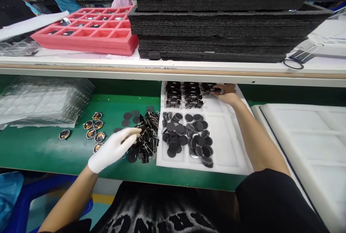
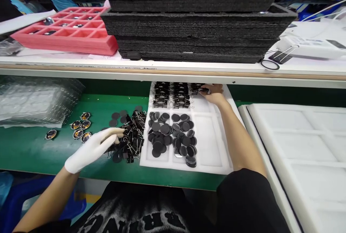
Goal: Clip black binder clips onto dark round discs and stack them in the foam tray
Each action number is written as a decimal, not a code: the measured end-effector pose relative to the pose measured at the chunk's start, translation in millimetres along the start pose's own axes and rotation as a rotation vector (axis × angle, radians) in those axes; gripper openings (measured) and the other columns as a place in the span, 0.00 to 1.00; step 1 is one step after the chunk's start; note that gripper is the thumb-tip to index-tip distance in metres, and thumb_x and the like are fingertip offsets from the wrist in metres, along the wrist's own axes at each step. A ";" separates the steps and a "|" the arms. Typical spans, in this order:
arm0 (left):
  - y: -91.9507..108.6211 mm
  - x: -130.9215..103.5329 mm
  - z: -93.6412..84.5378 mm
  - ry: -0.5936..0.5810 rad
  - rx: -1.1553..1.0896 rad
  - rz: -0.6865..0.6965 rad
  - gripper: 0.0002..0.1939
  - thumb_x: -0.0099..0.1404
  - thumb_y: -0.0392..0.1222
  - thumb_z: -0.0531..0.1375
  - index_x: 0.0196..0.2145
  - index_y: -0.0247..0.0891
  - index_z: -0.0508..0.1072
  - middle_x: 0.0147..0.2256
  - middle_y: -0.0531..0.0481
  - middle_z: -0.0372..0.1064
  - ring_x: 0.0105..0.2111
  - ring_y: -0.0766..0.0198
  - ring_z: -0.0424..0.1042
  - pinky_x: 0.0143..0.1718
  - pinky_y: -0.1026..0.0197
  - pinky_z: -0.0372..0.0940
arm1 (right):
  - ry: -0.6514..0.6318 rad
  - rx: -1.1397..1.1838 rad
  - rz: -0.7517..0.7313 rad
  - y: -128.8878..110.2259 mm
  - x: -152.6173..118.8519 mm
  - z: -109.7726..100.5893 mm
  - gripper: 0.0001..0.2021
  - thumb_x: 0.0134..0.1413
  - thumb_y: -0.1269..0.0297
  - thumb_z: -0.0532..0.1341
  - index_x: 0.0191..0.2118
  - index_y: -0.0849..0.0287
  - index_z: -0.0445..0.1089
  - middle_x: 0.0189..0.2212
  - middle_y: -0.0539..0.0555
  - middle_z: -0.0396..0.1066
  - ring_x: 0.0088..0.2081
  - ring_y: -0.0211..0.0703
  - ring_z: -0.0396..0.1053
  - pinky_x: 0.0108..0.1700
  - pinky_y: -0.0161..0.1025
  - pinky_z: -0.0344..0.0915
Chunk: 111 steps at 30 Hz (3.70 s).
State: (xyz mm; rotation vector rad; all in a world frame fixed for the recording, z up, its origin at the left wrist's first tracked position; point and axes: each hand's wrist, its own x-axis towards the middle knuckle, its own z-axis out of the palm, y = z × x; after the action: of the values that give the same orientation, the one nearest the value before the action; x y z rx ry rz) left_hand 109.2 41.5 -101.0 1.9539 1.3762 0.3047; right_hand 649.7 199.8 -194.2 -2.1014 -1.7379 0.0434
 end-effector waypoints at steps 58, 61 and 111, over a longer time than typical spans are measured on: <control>-15.6 23.0 -4.0 0.331 0.165 0.487 0.17 0.74 0.42 0.54 0.55 0.44 0.77 0.46 0.48 0.79 0.44 0.62 0.77 0.48 0.60 0.70 | -0.272 1.002 -0.273 -319.4 -218.3 -40.4 0.08 0.57 0.60 0.67 0.43 0.52 0.76 0.38 0.53 0.78 0.39 0.47 0.75 0.37 0.44 0.71; -9.1 24.4 5.0 0.262 -0.032 0.427 0.18 0.73 0.42 0.55 0.57 0.43 0.75 0.46 0.48 0.79 0.38 0.63 0.78 0.44 0.60 0.72 | -0.205 0.928 -0.306 -316.8 -216.3 -36.0 0.07 0.58 0.62 0.66 0.42 0.50 0.76 0.39 0.51 0.78 0.41 0.48 0.75 0.43 0.47 0.71; -39.4 8.8 -9.6 0.498 -0.061 0.353 0.10 0.68 0.43 0.60 0.30 0.38 0.72 0.23 0.58 0.62 0.22 0.71 0.58 0.27 0.65 0.57 | -0.708 1.430 0.028 -284.4 -214.9 -25.0 0.13 0.48 0.57 0.76 0.38 0.54 0.79 0.51 0.57 0.79 0.54 0.51 0.77 0.59 0.51 0.72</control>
State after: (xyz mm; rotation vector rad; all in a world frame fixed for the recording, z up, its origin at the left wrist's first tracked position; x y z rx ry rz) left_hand 78.9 60.2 -122.2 2.1517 1.2799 1.0453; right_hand 343.4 28.2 -127.7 -0.9925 -1.2013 1.6301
